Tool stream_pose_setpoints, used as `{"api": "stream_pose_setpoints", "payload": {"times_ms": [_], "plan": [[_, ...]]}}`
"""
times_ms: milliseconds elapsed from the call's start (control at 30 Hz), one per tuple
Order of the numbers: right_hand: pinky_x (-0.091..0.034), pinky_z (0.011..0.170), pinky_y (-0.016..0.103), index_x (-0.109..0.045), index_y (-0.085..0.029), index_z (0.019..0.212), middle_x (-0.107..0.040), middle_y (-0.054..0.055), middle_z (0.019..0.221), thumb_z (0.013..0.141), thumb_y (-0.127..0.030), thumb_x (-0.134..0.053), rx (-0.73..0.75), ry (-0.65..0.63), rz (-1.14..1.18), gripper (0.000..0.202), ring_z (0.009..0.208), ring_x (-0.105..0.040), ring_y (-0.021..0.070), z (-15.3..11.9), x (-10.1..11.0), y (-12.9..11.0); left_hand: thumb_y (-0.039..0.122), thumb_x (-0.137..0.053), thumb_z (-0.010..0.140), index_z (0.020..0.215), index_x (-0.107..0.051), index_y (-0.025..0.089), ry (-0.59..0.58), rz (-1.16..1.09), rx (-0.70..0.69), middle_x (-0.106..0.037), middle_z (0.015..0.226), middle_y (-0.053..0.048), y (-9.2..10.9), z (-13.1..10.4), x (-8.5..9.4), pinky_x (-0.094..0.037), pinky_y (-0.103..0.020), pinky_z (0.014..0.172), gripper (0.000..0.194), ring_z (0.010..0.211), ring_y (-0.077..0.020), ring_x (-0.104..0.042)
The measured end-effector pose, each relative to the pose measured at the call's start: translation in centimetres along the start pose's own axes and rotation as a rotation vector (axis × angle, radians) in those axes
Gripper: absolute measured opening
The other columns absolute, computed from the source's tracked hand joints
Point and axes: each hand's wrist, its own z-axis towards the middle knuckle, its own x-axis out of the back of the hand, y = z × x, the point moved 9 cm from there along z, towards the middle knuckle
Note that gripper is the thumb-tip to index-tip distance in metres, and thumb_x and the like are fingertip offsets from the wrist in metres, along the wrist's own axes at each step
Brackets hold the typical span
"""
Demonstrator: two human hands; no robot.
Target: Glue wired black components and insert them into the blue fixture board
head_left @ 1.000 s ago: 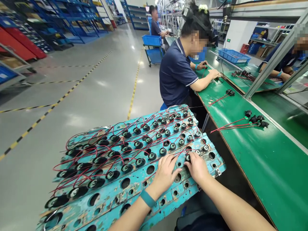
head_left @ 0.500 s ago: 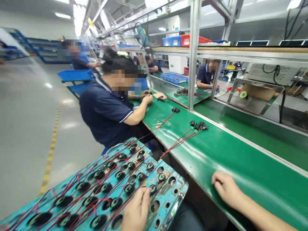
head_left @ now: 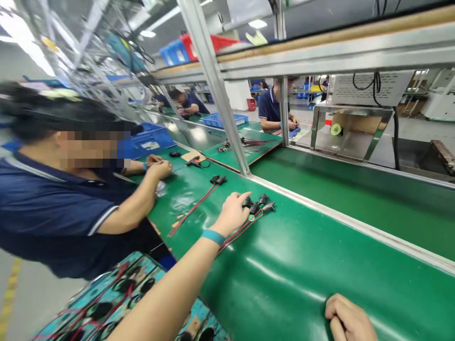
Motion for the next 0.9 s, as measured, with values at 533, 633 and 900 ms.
{"api": "stream_pose_setpoints", "payload": {"times_ms": [533,633,900], "plan": [[-0.045,0.051,0.022,-0.054,-0.024,0.075,-0.062,-0.001,0.067,0.074,-0.006,-0.043,-0.056,0.015,-0.094,0.021,0.054,-0.061,0.0149,0.0,-1.5,1.2,0.032,-0.063,0.098,0.117,-0.064,0.015,-0.078,0.339,-0.046,-0.069,0.107,-0.006,8.5,-1.5,-7.0,-0.059,-0.040,0.080,0.026,0.089,-0.0198,-0.069],[-0.048,0.054,0.024,-0.057,-0.024,0.078,-0.063,0.000,0.070,0.069,-0.004,-0.042,-0.101,0.097,-0.062,0.026,0.058,-0.063,0.0164,0.2,-1.4,1.5,0.026,-0.063,0.098,0.112,-0.065,0.014,-0.065,0.340,-0.124,-0.069,0.099,-0.004,11.9,-3.9,-6.8,-0.059,-0.036,0.075,0.019,0.081,-0.0173,-0.068],[-0.041,0.109,0.063,-0.042,-0.013,0.146,-0.046,0.024,0.152,0.070,0.001,-0.046,-0.256,0.086,-0.181,0.077,0.139,-0.046,0.0378,-0.1,4.4,1.8,0.009,-0.051,0.093,0.115,-0.065,0.019,-0.045,0.205,-0.559,-0.071,0.097,-0.007,24.5,-14.5,-7.9,-0.059,-0.034,0.074,0.028,0.081,-0.0223,-0.071]]}}
